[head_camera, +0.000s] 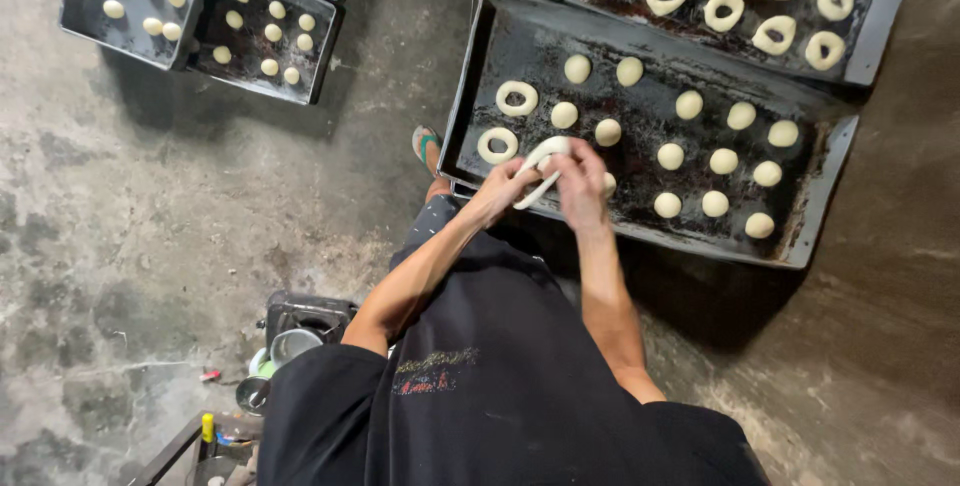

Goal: The person shapes dough balls into rings and places them onto metal baking trays one at a time.

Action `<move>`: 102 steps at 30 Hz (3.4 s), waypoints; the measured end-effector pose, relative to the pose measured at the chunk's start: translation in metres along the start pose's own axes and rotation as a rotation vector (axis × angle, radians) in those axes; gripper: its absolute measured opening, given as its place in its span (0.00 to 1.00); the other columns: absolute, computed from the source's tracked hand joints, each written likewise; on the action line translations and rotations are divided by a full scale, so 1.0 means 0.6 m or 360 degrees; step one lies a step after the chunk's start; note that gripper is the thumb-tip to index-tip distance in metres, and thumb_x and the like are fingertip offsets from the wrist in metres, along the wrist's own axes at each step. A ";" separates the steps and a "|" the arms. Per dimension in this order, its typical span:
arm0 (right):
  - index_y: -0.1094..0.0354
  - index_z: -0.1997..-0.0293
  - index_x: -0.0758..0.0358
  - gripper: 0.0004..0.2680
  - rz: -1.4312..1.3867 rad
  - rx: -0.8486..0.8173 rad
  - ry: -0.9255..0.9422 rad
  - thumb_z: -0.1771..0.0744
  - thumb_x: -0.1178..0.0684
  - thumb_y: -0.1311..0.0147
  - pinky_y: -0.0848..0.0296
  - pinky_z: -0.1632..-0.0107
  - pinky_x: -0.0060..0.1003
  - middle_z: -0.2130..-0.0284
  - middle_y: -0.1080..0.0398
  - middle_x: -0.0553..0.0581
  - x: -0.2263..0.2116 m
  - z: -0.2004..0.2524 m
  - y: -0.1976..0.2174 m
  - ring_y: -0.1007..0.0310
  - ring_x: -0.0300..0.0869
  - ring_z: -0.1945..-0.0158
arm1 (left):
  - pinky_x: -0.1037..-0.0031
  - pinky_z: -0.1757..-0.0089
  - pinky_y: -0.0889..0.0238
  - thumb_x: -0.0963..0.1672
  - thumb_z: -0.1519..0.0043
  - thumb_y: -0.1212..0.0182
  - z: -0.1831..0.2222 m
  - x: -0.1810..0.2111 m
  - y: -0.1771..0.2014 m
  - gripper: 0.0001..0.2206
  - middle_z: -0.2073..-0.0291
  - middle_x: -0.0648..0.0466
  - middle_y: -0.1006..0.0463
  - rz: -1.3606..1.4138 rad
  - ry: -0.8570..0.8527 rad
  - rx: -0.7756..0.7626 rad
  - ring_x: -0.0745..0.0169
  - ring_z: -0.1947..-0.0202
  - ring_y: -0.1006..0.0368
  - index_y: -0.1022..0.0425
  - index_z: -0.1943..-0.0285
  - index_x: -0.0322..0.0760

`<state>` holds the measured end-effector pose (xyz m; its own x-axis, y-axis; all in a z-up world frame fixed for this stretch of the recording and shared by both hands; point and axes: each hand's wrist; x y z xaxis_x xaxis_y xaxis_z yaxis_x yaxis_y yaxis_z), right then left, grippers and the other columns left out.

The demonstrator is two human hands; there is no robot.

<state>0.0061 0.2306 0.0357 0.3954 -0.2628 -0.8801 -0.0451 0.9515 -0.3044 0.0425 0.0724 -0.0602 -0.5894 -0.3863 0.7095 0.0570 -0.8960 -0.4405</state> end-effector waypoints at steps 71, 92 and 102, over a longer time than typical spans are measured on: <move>0.54 0.33 0.60 0.22 0.0296 -0.0299 0.0454 0.32 0.66 0.46 0.29 0.53 0.33 0.55 0.31 0.60 -0.089 0.136 0.075 0.28 0.39 0.55 | 0.73 0.65 0.31 0.38 0.39 0.48 0.030 0.058 -0.125 0.12 0.73 0.54 0.30 0.0649 -0.0436 -0.0309 0.66 0.72 0.31 0.32 0.46 0.34; 0.33 0.47 0.67 0.07 0.0222 -0.0022 0.0151 0.30 0.59 0.49 0.27 0.54 0.37 0.64 0.31 0.52 -0.080 -0.022 0.045 0.30 0.40 0.60 | 0.80 0.73 0.47 0.42 0.33 0.48 -0.081 0.071 -0.103 0.04 0.74 0.61 0.34 0.0195 -0.0153 -0.0056 0.74 0.76 0.40 0.29 0.57 0.37; 0.36 0.51 0.65 0.08 0.0028 0.0129 -0.0135 0.34 0.61 0.47 0.29 0.57 0.40 0.65 0.31 0.55 -0.091 -0.114 0.080 0.28 0.42 0.63 | 0.81 0.72 0.41 0.41 0.37 0.43 -0.164 0.084 -0.064 0.05 0.73 0.56 0.28 0.0000 -0.0033 -0.0052 0.73 0.76 0.34 0.27 0.55 0.35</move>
<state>-0.0802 0.2796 0.0444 0.4716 -0.2347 -0.8500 0.0201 0.9665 -0.2557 -0.0689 0.1087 -0.0618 -0.5727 -0.3908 0.7206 0.0305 -0.8886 -0.4576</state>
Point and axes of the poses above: each hand's wrist, its own z-axis away from the middle knuckle, its own y-axis out of the back of the hand, x = y × z
